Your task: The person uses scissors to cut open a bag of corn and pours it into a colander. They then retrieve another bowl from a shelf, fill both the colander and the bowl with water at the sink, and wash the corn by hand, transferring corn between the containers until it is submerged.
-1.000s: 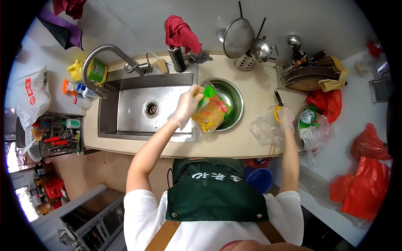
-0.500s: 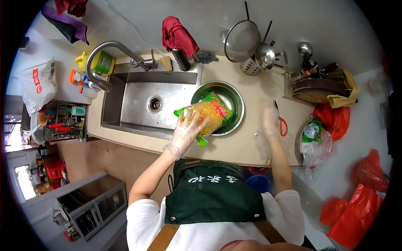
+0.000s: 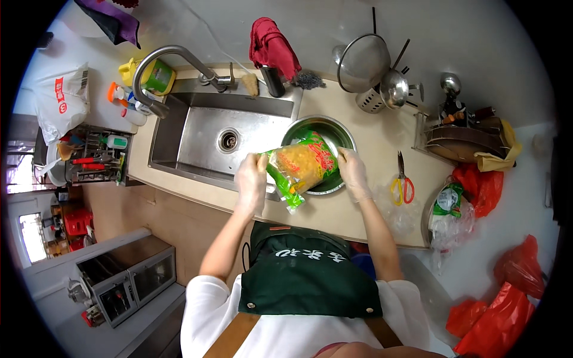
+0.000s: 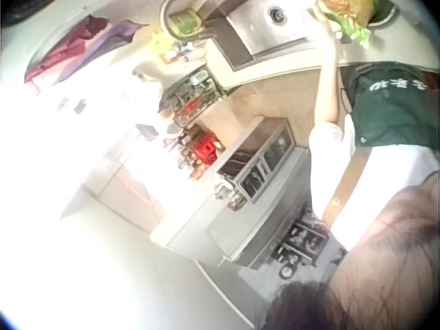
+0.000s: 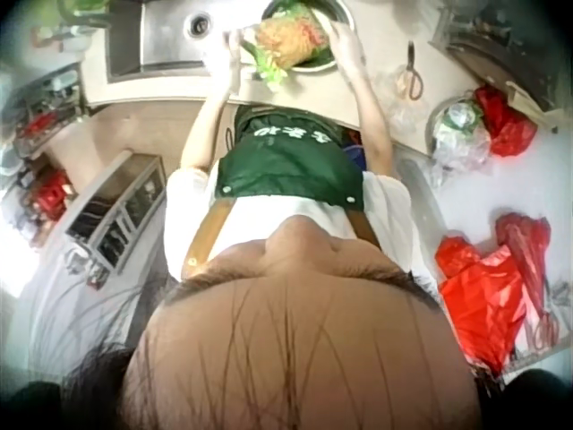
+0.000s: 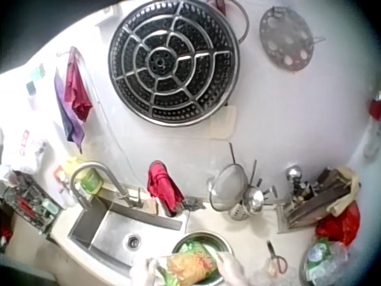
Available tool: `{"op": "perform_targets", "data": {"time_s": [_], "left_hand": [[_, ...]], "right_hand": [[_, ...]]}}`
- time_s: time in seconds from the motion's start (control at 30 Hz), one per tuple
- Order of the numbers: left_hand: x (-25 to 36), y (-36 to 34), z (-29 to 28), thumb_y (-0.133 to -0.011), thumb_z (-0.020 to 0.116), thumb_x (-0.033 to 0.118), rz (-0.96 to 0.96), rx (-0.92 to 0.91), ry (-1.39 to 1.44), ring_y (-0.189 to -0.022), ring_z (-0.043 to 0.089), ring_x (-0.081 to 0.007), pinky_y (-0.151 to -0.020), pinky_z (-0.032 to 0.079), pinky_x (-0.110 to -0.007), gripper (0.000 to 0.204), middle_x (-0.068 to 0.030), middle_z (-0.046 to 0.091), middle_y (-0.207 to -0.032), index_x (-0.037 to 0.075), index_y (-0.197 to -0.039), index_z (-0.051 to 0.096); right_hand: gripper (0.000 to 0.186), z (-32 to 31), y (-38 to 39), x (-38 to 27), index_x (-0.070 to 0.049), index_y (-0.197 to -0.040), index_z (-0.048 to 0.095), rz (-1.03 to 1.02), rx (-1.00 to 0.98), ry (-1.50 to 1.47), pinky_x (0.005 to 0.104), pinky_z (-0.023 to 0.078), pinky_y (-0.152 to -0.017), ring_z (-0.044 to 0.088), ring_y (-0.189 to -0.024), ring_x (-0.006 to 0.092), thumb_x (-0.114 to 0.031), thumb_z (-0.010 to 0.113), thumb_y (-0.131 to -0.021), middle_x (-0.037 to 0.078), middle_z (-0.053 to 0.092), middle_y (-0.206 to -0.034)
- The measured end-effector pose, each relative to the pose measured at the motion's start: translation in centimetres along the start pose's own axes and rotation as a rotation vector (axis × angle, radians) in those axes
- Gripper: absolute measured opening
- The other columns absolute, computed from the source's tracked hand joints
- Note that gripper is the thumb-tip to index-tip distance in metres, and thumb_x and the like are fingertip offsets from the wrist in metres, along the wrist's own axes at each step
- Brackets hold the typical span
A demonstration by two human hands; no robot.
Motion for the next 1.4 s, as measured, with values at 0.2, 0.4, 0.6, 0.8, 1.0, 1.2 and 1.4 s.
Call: {"op": "perform_targets", "data": {"time_s": [0.2, 0.4, 0.6, 0.8, 1.0, 1.2, 1.4], "left_hand": [[-4.8, 6.1, 6.8, -0.083, 0.056, 0.044, -0.683, -0.340, 0.681, -0.063, 0.053, -0.0120, -0.056, 0.042, -0.026, 0.045, -0.0055, 0.062, -0.078, 0.001, -0.096, 0.058], [0.5, 5.1, 9.0, -0.079, 0.062, 0.025, -0.204, -0.421, -0.048, -0.071, 0.061, -0.0257, -0.067, 0.048, -0.034, 0.033, -0.0160, 0.064, -0.082, -0.004, -0.095, 0.058], [2.0, 2.4, 8.5, -0.079, 0.058, 0.011, -0.068, -0.217, 0.326, -0.069, 0.060, -0.0334, -0.062, 0.046, -0.037, 0.014, -0.0211, 0.061, -0.074, -0.002, -0.080, 0.059], [7.4, 0.3, 6.7, -0.079, 0.060, 0.012, 0.082, -0.340, 0.166, -0.066, 0.059, -0.0329, -0.061, 0.045, -0.038, 0.013, -0.0202, 0.059, -0.070, -0.001, -0.076, 0.060], [11.2, 0.5, 3.3, -0.078, 0.061, 0.007, 0.075, -0.482, 0.340, -0.060, 0.054, -0.0264, -0.061, 0.045, -0.034, 0.009, -0.0174, 0.058, -0.070, -0.001, -0.077, 0.060], [15.7, 0.4, 1.7, -0.080, 0.061, 0.007, 0.318, -0.546, 0.357, -0.058, 0.049, -0.0122, -0.058, 0.043, -0.028, 0.010, -0.0079, 0.056, -0.065, -0.002, -0.075, 0.058], [17.9, 1.2, 2.4, -0.072, 0.064, 0.010, 0.624, -0.388, 0.201, -0.062, 0.053, -0.0325, -0.058, 0.045, -0.035, 0.011, -0.0149, 0.054, -0.067, 0.002, -0.071, 0.056]], "right_hand": [[0.018, -0.3, 0.5, -1.4, -0.006, -0.094, 0.064, 0.043, 0.044, -0.069, 0.0358, 0.047, -0.076, 0.060, -0.085, 0.0283, -0.012, 0.058, -0.078, 0.013, 0.062, -0.091], [0.017, 1.5, 1.2, -1.2, -0.008, -0.092, 0.065, 0.146, 0.018, -0.161, 0.0347, 0.048, -0.074, 0.061, -0.083, 0.0277, -0.016, 0.058, -0.079, 0.013, 0.063, -0.089], [0.018, 1.1, 1.4, 0.0, -0.007, -0.093, 0.065, 0.229, 0.045, -0.195, 0.0349, 0.048, -0.075, 0.061, -0.084, 0.0280, -0.016, 0.057, -0.080, 0.014, 0.063, -0.091], [0.024, 0.8, 1.7, 3.0, -0.001, -0.104, 0.060, 0.418, -0.056, -0.334, 0.0258, 0.046, -0.068, 0.057, -0.073, 0.0126, -0.013, 0.051, -0.085, 0.006, 0.064, -0.087], [0.029, 5.7, 4.5, 5.8, 0.000, -0.113, 0.051, 0.708, -0.371, -0.858, 0.0293, 0.046, -0.075, 0.056, -0.083, 0.0148, -0.018, 0.047, -0.090, 0.009, 0.061, -0.097], [0.055, 3.7, 4.6, 0.2, -0.003, -0.127, 0.039, 0.711, -0.414, -1.779, 0.0344, 0.036, -0.097, 0.046, -0.112, 0.0196, -0.039, 0.052, -0.087, 0.009, 0.048, -0.124], [0.060, 0.4, 5.3, 1.6, -0.006, -0.129, 0.037, 0.506, -0.322, -1.710, 0.0379, 0.032, -0.102, 0.041, -0.119, 0.0206, -0.039, 0.057, -0.083, 0.007, 0.043, -0.129]]}}
Point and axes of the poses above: each hand's wrist, its own y-axis away from the middle knuckle, its own z-axis out of the palm, x = y × z, the point moved 8 cm from there along -y, towards the middle knuckle
